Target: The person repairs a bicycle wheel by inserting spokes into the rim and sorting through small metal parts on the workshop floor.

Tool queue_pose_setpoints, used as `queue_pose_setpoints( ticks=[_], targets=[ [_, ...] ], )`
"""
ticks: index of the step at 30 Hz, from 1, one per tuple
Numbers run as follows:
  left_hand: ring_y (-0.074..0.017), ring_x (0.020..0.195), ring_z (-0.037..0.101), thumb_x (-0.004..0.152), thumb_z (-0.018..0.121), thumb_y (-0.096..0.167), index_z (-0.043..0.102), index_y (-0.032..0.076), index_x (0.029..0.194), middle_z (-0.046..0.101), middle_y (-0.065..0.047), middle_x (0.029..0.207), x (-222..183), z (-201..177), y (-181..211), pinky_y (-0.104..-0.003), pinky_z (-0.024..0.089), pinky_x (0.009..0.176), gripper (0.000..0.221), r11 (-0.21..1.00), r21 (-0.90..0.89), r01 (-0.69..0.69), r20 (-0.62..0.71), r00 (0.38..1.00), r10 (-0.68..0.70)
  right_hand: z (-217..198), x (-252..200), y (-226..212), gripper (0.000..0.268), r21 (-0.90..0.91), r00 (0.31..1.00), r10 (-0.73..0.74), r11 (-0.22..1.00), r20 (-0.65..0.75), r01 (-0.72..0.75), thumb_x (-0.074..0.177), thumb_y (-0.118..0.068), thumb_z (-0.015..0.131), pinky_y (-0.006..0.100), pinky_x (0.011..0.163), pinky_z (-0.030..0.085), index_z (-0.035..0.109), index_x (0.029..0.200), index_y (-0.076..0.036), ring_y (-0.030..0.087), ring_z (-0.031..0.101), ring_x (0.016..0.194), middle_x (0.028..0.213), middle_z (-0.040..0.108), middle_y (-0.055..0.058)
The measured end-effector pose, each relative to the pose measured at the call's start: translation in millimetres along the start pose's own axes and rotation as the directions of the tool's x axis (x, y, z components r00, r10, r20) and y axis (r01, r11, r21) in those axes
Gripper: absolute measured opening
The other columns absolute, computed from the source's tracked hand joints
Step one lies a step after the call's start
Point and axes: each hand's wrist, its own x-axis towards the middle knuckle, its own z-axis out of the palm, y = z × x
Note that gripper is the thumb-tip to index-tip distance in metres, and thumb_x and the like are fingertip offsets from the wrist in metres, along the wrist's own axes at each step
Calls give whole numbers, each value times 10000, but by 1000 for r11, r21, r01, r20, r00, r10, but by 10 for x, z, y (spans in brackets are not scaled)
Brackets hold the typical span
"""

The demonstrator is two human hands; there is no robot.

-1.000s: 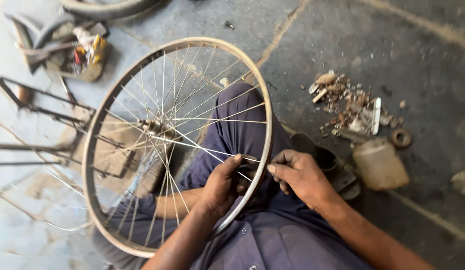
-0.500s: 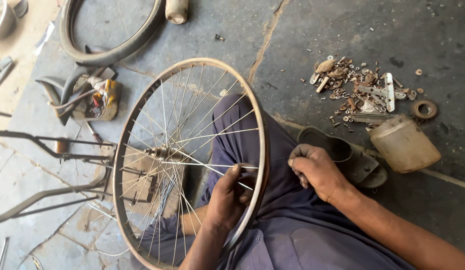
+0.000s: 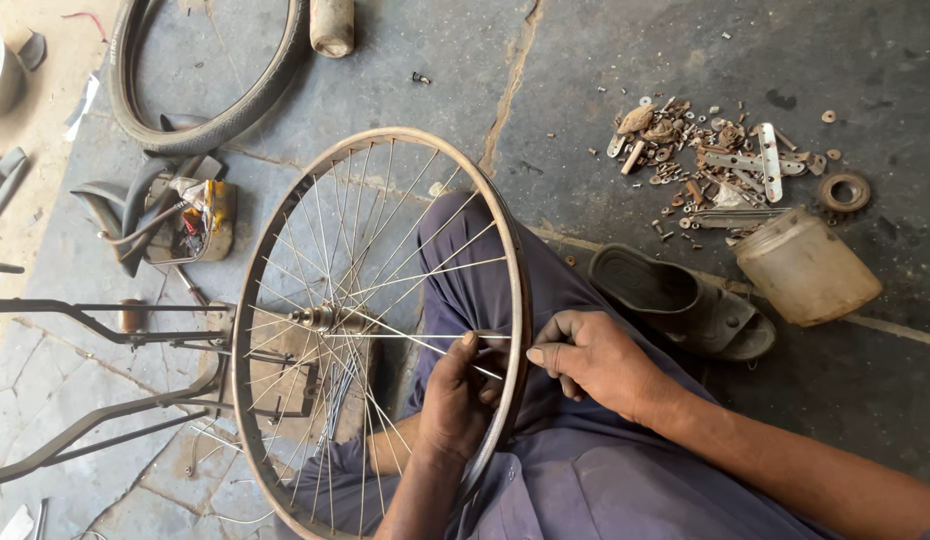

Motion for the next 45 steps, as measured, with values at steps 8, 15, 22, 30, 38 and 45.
queue_pose_setpoints(
  ticks=[8,15,22,30,38,45],
  targets=[
    [-102,561,434,1035,494,347,648,-2,1027,689,-113,827,-31,27,9,-237,372,510,382,998,46,-44,-15,999,45,18,33,-49,215,-19,998,60,998,-2,-60,895,-162,731,280,412,446,662,817,26,118,541,461,636,604,57],
    [-101,567,441,1031,497,332,644,2,1020,687,-113,827,-38,31,18,-236,371,515,361,998,40,-51,-1,999,51,26,86,-13,183,62,997,51,997,58,-54,892,-154,714,276,410,441,677,836,16,113,530,457,641,583,40],
    [-98,531,422,1026,518,331,662,3,994,680,-108,805,-81,22,8,-238,352,477,360,996,14,-83,40,996,82,-31,122,262,206,46,1000,-29,999,8,28,865,-133,699,285,399,420,655,801,58,126,532,451,627,584,66],
    [-140,551,477,1014,485,361,661,-12,960,612,-85,696,-15,74,0,-292,447,507,415,999,-34,41,-58,997,-43,-8,189,48,130,-81,998,55,995,4,-55,880,-96,669,304,457,466,708,906,26,142,589,474,676,649,55],
    [-112,533,440,1014,517,356,664,14,942,640,-89,728,-88,45,2,-262,417,492,379,995,-71,66,-36,997,-69,-1,38,-9,148,-207,999,1,978,-51,-11,883,-123,709,313,529,537,726,895,24,136,668,522,702,731,89],
    [-109,542,458,1005,541,342,672,13,960,697,-110,809,-27,-12,-29,-233,406,505,357,996,-77,43,-17,999,-44,-240,0,6,134,-657,815,-576,639,-64,400,812,-106,757,399,673,548,679,864,-9,302,707,756,840,713,130]
  ],
)
